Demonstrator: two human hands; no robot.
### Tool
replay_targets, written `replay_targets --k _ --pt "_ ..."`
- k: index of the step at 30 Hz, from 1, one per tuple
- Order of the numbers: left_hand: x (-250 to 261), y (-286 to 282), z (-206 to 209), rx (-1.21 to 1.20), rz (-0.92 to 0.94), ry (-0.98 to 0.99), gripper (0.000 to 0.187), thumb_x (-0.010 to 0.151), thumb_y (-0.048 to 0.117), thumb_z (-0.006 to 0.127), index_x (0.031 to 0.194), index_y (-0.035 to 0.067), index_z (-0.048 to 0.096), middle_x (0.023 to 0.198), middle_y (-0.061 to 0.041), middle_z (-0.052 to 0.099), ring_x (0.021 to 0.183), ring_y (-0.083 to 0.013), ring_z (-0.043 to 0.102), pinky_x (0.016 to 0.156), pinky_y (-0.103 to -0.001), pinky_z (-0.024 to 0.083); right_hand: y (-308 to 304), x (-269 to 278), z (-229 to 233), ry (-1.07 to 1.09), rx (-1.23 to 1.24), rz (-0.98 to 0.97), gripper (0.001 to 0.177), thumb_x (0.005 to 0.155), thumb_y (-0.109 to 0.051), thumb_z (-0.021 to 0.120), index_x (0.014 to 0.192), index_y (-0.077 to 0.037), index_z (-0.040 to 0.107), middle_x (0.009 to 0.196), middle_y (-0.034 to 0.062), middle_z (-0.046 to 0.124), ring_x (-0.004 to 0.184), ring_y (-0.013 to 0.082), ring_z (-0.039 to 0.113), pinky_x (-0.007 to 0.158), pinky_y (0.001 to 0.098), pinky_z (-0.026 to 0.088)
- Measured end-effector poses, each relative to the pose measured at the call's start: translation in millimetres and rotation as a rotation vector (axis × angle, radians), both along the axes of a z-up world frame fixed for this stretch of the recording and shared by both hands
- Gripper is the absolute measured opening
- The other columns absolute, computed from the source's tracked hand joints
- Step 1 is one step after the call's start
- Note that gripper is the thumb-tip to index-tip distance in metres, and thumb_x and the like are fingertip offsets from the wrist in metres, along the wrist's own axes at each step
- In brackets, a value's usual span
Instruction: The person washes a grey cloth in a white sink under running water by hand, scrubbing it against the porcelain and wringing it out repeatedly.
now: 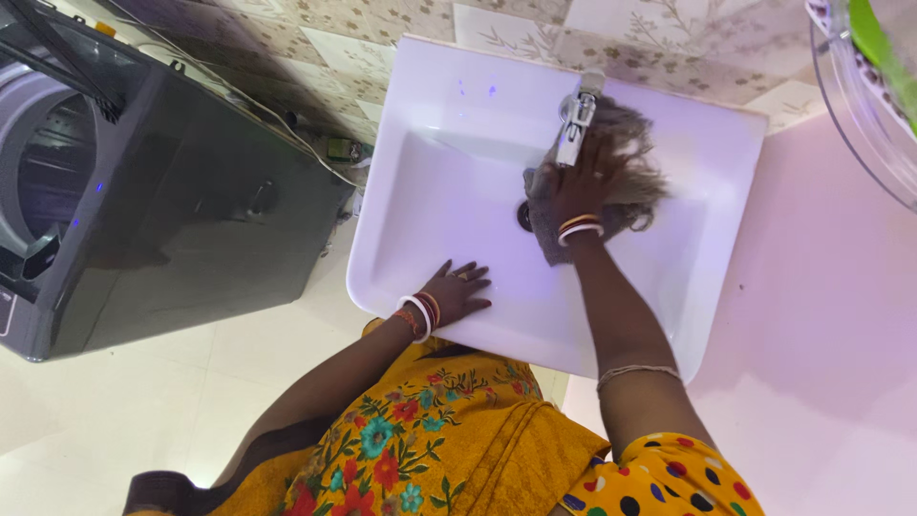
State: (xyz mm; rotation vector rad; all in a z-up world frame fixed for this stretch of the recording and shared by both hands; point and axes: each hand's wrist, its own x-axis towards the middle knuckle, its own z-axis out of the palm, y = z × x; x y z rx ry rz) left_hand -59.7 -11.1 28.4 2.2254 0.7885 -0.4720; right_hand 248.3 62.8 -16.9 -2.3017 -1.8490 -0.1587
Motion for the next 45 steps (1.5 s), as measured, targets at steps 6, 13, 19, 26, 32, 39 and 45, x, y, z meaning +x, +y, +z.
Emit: replay_targets --k 6,13,19,26,32,39,45 --pt "-4 6 6 -0.016 0.013 -0.006 0.065 0.096 0.057 0.049 0.147 0.017 0.052 0.163 -0.001 0.036 0.156 -0.0219 0.021 0.124 -0.063 0.001 40 -73 -12 0.245 -0.036 0.199 0.072 0.107 -0.055 0.039 0.161 -0.007 0.040 0.166 0.0196 0.037 0.150 0.0473 0.031 0.122 0.0672 0.011" --pt "-7 5 -12 -0.033 0.055 -0.060 0.058 0.099 0.051 0.048 0.145 0.016 0.055 0.163 -0.001 0.038 0.156 -0.0225 0.022 0.124 -0.065 0.003 153 -100 4 0.349 -0.249 -0.459 0.077 0.105 -0.068 0.038 0.147 -0.005 0.050 0.155 0.0224 0.050 0.151 0.0423 0.039 0.127 0.0580 0.018" --pt "-4 9 -6 -0.056 0.019 -0.033 0.059 0.099 0.051 0.049 0.146 0.015 0.052 0.164 -0.003 0.034 0.156 -0.0253 0.020 0.124 -0.063 0.002 174 -105 -12 0.441 0.030 -0.697 0.088 0.091 -0.070 0.039 0.139 0.002 0.053 0.147 0.0303 0.047 0.137 0.0470 0.038 0.111 0.0736 0.003" --pt "-32 19 -35 -0.068 -0.102 -0.134 0.064 0.100 0.057 0.044 0.150 0.017 0.049 0.166 -0.005 0.030 0.155 -0.0264 0.020 0.123 -0.062 0.006 146 -128 21 0.088 0.034 -0.307 0.073 0.111 -0.056 0.031 0.129 0.006 0.064 0.140 0.0292 0.059 0.145 0.0439 0.040 0.120 0.0671 0.007" --pt "-76 29 -38 -0.027 -0.121 -0.128 0.064 0.100 0.058 0.046 0.149 0.018 0.050 0.166 -0.003 0.033 0.155 -0.0255 0.024 0.124 -0.057 0.013 171 -177 34 0.113 -0.027 0.088 0.062 0.112 -0.050 0.039 0.115 0.004 0.070 0.135 0.0273 0.065 0.140 0.0451 0.042 0.123 0.0637 0.011" --pt "-101 57 22 0.084 0.159 -0.319 0.039 0.102 0.038 0.058 0.135 0.018 0.064 0.141 -0.002 0.064 0.134 -0.0214 0.056 0.124 -0.055 0.030 190 -252 20 0.236 -0.041 0.497 0.047 0.109 -0.040 0.046 0.098 -0.004 0.073 0.131 0.0277 0.064 0.146 0.0471 0.039 0.122 0.0657 0.008" --pt "-137 80 75 0.369 0.566 -0.725 0.025 0.102 0.018 0.068 0.126 0.012 0.069 0.137 -0.004 0.066 0.135 -0.0272 0.061 0.117 -0.043 0.046 112 -282 -2 0.362 0.030 0.654 0.041 0.096 -0.044 0.059 0.096 -0.006 0.073 0.132 0.0239 0.064 0.142 0.0443 0.036 0.117 0.0663 0.006"
